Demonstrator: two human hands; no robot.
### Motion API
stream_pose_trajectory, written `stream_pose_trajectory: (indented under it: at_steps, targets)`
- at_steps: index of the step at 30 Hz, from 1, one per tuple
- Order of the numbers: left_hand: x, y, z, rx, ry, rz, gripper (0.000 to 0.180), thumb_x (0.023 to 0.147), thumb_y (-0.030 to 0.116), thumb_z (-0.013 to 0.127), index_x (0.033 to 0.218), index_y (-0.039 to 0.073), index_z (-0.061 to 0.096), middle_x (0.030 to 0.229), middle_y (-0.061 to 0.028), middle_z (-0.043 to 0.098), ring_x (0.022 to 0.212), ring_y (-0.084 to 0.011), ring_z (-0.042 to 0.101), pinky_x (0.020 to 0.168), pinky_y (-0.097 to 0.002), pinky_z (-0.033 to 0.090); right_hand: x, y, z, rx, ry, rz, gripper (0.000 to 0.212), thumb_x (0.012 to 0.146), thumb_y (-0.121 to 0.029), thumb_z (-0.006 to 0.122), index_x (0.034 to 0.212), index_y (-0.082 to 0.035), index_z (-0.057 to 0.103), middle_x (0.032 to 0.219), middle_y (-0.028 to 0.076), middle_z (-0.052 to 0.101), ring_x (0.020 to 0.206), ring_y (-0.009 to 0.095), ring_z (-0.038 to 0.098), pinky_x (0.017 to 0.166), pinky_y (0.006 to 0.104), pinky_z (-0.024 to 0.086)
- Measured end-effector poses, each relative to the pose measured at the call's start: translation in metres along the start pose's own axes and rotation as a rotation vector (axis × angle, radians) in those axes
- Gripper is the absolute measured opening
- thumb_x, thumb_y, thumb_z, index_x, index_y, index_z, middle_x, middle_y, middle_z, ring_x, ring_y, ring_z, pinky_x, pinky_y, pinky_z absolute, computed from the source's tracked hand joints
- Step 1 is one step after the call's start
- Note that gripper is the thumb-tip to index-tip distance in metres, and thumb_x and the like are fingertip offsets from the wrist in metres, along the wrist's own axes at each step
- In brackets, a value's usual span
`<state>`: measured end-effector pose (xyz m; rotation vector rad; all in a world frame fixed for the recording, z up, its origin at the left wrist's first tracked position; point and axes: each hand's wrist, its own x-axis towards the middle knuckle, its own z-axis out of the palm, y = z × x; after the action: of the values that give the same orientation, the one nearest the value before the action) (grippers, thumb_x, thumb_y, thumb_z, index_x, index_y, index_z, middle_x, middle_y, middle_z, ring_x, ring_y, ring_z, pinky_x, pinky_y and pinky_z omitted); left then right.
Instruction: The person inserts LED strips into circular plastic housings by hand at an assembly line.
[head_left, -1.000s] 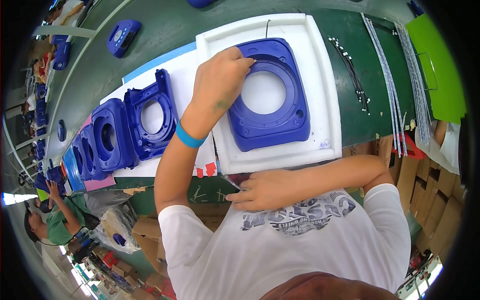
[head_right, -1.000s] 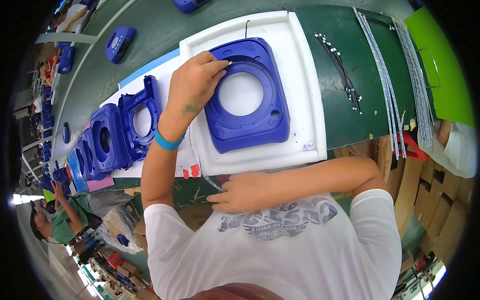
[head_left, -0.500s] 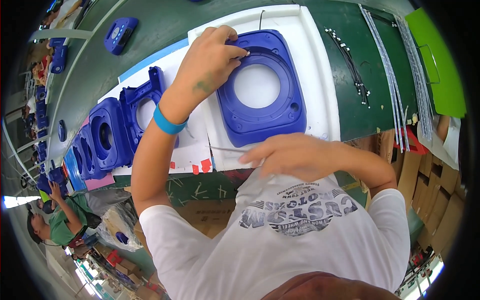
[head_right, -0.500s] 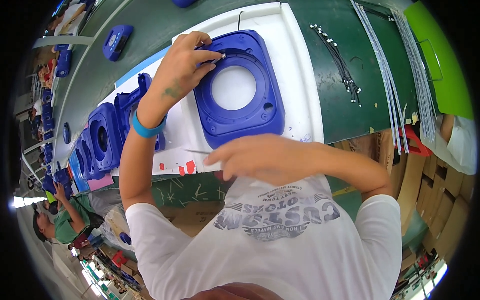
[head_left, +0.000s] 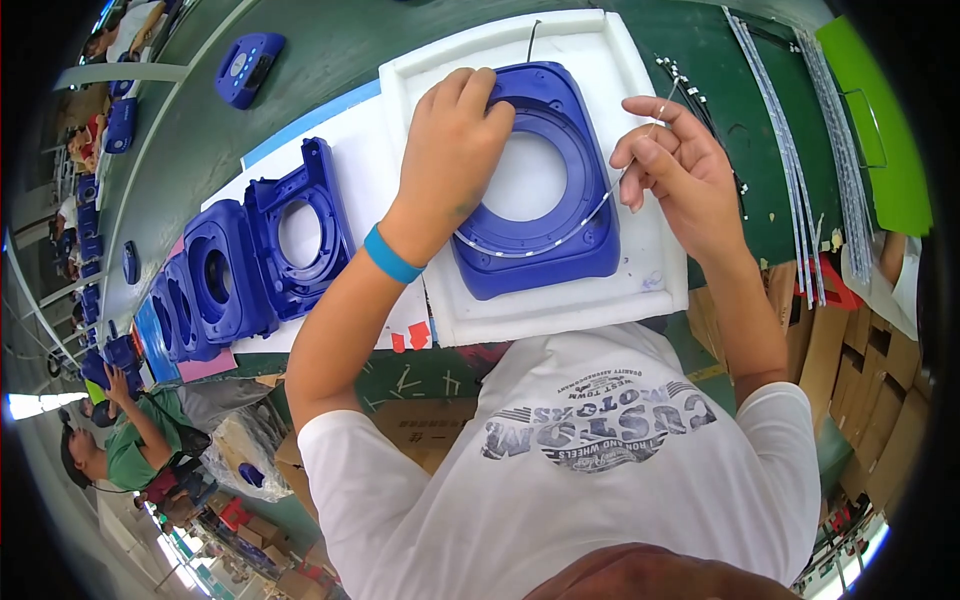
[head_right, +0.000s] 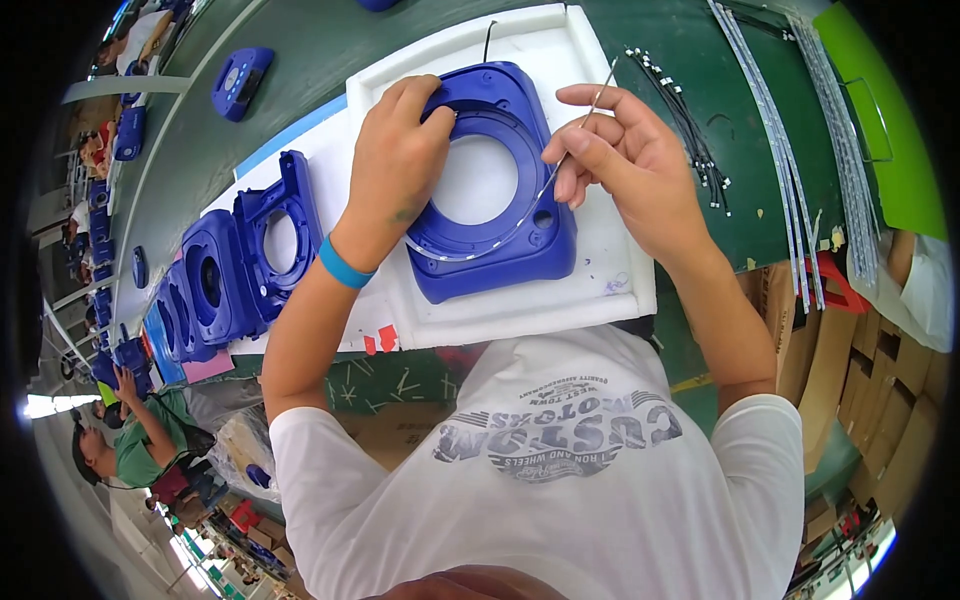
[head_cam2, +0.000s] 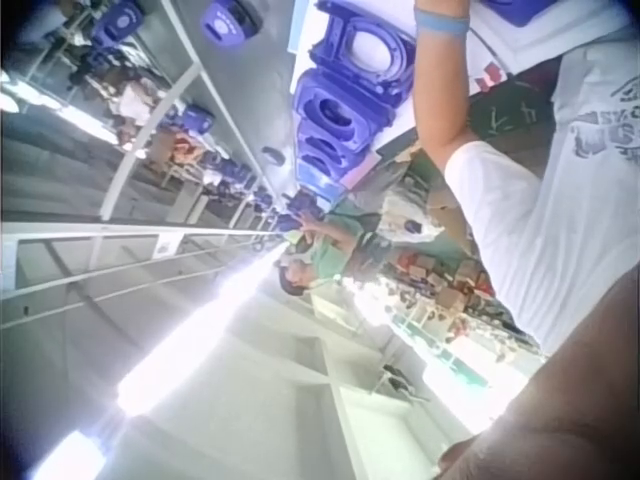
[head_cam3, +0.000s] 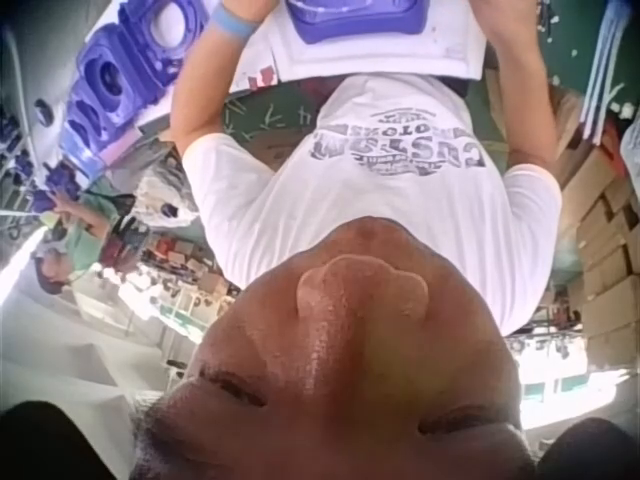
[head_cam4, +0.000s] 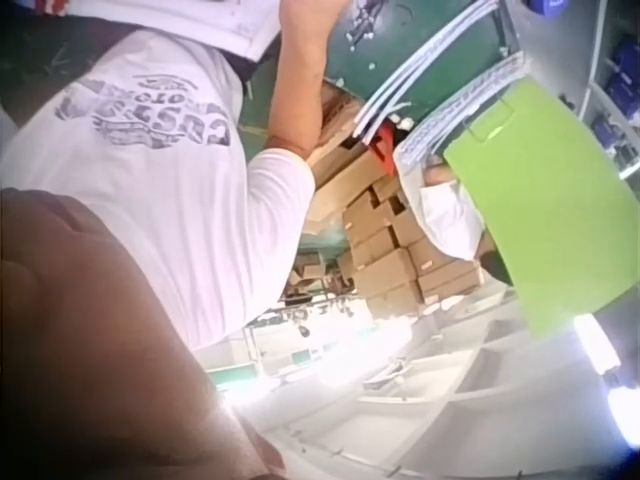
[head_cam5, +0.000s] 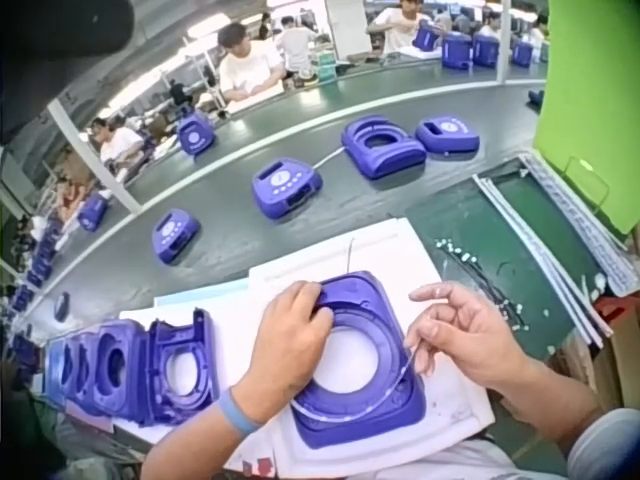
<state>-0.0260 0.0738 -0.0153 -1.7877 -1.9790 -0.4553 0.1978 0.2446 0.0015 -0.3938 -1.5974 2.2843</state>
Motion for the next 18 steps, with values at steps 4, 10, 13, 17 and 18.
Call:
stream_pose_trajectory:
  at_steps: [4, 10, 13, 17, 18]
  targets:
    - [0.002, 0.004, -0.003, 0.04, -0.035, 0.001, 0.008, 0.078, 0.006, 0.072, 0.085, 0.002, 0.07, 0.124, -0.0178, 0.069, 0.121, -0.0362, 0.066, 0.097, -0.0462, 0.058, 0.009, -0.008, -0.002, -0.071, -0.012, -0.011, 0.045, 0.112, -0.015, 0.064, 0.149, 0.007, 0.051, 0.104, 0.014, 0.076, 0.077, 0.016, 0.073, 0.068, 0.0283, 0.057]
    - [-0.001, -0.019, -0.01, -0.033, -0.066, 0.104, 0.008, 0.081, 0.003, 0.074, 0.089, 0.002, 0.073, 0.126, -0.0164, 0.068, 0.122, -0.0345, 0.067, 0.099, -0.046, 0.058, 0.026, -0.001, -0.017, -0.146, 0.098, -0.111, 0.048, 0.111, -0.014, 0.065, 0.151, 0.008, 0.05, 0.104, 0.013, 0.075, 0.077, 0.015, 0.072, 0.068, 0.0281, 0.057]
    - [-0.004, -0.022, -0.002, -0.333, 0.015, -0.062, 0.019, 0.084, -0.001, 0.076, 0.102, 0.003, 0.076, 0.124, -0.0156, 0.07, 0.119, -0.0345, 0.068, 0.099, -0.0443, 0.059, 0.022, 0.007, -0.011, -0.098, 0.062, 0.035, 0.052, 0.111, -0.013, 0.065, 0.154, 0.009, 0.048, 0.103, 0.012, 0.074, 0.078, 0.014, 0.072, 0.068, 0.0273, 0.057]
    - [0.002, -0.024, -0.006, -0.482, -0.015, -0.25, 0.033, 0.086, 0.0, 0.079, 0.117, 0.005, 0.073, 0.12, -0.0157, 0.073, 0.114, -0.0366, 0.069, 0.095, -0.0438, 0.059, 0.025, 0.012, -0.004, -0.174, 0.023, 0.027, 0.06, 0.11, -0.012, 0.066, 0.16, 0.01, 0.042, 0.101, 0.009, 0.072, 0.078, 0.013, 0.071, 0.067, 0.0249, 0.055]
    - [0.004, -0.027, -0.009, -0.485, -0.052, -0.25, 0.035, 0.086, 0.002, 0.08, 0.12, 0.006, 0.072, 0.118, -0.016, 0.074, 0.112, -0.0374, 0.07, 0.093, -0.0442, 0.059, 0.027, 0.009, -0.005, -0.175, 0.022, 0.028, 0.06, 0.11, -0.012, 0.066, 0.16, 0.01, 0.042, 0.101, 0.009, 0.072, 0.078, 0.013, 0.071, 0.067, 0.0249, 0.055]
